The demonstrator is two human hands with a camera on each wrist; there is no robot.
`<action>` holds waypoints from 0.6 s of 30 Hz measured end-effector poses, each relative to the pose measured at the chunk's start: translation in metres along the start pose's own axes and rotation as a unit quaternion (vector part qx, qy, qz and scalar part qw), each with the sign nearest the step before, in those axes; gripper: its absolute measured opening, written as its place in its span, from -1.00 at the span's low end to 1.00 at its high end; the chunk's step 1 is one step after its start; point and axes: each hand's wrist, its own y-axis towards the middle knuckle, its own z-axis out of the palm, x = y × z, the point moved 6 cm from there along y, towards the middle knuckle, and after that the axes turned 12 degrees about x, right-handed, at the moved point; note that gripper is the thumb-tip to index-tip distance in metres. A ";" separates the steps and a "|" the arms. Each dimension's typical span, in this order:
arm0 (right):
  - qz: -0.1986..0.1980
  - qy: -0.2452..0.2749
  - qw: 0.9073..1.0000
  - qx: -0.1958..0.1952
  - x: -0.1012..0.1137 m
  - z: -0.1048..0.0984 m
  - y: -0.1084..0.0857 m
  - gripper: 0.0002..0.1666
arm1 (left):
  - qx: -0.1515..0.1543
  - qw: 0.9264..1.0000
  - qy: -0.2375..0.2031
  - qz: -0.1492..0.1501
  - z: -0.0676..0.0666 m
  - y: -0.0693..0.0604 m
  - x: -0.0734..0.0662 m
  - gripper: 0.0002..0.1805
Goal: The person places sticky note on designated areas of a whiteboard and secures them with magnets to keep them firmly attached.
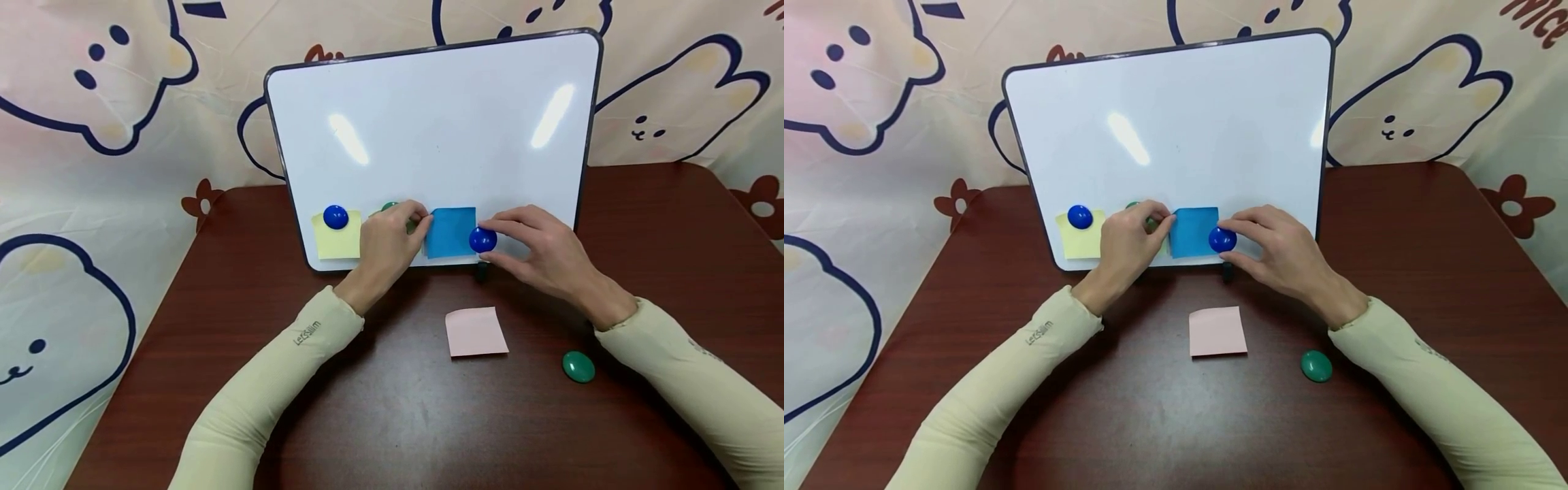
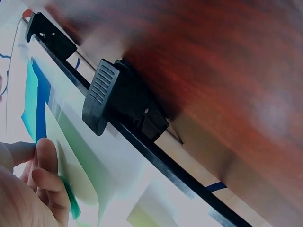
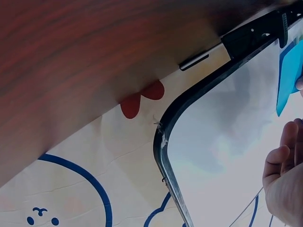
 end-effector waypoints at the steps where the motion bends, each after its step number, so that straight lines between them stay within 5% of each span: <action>1: 0.001 0.000 1.000 0.000 0.000 0.000 0.001 -0.35 | 0.000 1.000 0.000 0.000 0.000 0.000 0.000 -0.82; 18: 0.001 0.022 1.000 -0.001 0.002 0.005 0.009 -0.34 | 0.004 1.000 0.004 -0.006 0.000 0.000 -0.001 -0.81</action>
